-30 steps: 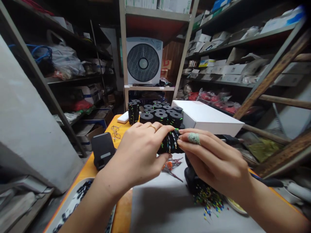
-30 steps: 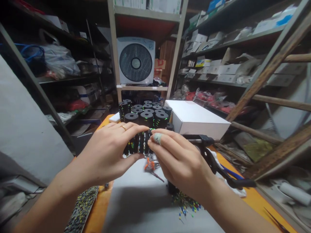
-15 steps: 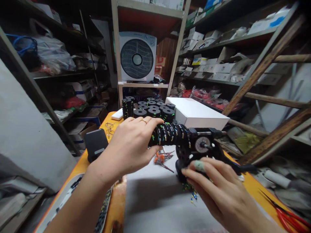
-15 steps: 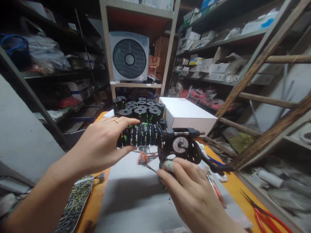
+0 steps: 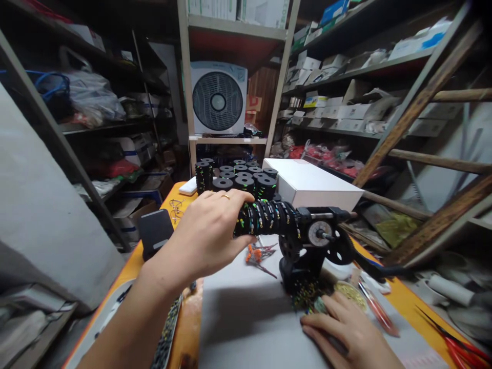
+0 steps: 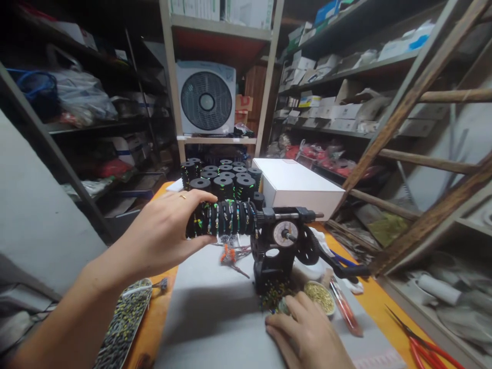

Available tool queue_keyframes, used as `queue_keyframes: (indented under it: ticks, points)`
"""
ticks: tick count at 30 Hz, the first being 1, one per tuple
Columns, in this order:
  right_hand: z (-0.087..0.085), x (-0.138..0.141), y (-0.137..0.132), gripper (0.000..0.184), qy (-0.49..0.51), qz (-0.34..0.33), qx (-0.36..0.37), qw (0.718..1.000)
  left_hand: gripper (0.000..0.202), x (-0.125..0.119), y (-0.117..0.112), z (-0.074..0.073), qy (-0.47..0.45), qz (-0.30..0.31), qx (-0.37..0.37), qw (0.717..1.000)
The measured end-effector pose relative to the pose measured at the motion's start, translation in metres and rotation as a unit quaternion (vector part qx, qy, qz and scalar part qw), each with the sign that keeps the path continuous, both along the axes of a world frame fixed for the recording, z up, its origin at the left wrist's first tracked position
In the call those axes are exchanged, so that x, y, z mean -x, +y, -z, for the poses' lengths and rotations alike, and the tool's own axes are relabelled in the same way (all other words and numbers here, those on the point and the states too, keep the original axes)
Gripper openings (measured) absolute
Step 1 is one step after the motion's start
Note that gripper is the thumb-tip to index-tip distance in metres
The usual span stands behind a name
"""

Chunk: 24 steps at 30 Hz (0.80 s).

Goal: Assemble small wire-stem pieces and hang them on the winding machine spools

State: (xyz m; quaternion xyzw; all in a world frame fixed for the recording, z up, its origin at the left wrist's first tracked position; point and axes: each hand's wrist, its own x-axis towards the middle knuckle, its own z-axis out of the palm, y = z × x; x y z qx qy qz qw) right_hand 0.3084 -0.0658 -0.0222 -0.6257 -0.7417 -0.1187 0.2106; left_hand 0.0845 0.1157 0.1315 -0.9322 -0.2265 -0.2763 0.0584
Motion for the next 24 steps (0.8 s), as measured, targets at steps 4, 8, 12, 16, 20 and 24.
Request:
queue_keyframes:
  ticks: [4,8,12,16,20,24]
  points:
    - [-0.021,0.018,0.006,0.015,0.038,-0.043,-0.013,0.998,0.045,0.001,0.002,-0.001,-0.007,0.019,0.007,1.000]
    - [-0.069,0.042,0.024,0.012,0.112,-0.101,-0.087,0.985,0.041,0.001,0.002,0.000,-0.005,0.034,-0.003,0.999]
    - [-0.112,0.051,0.049,0.015,0.148,-0.114,-0.149,0.971,0.039,0.002,0.002,0.001,-0.002,0.043,-0.004,0.999]
    - [-0.130,0.049,0.076,0.015,0.161,-0.125,-0.223,0.953,0.040,0.002,0.002,0.002,-0.005,0.042,0.008,0.999]
    - [-0.133,0.048,0.094,0.014,0.143,-0.141,-0.235,0.951,0.039,0.001,0.003,0.002,-0.017,0.039,0.020,0.999]
    - [-0.131,0.048,0.100,0.015,0.145,-0.146,-0.232,0.951,0.037,0.000,0.003,0.002,-0.030,0.045,0.026,0.998]
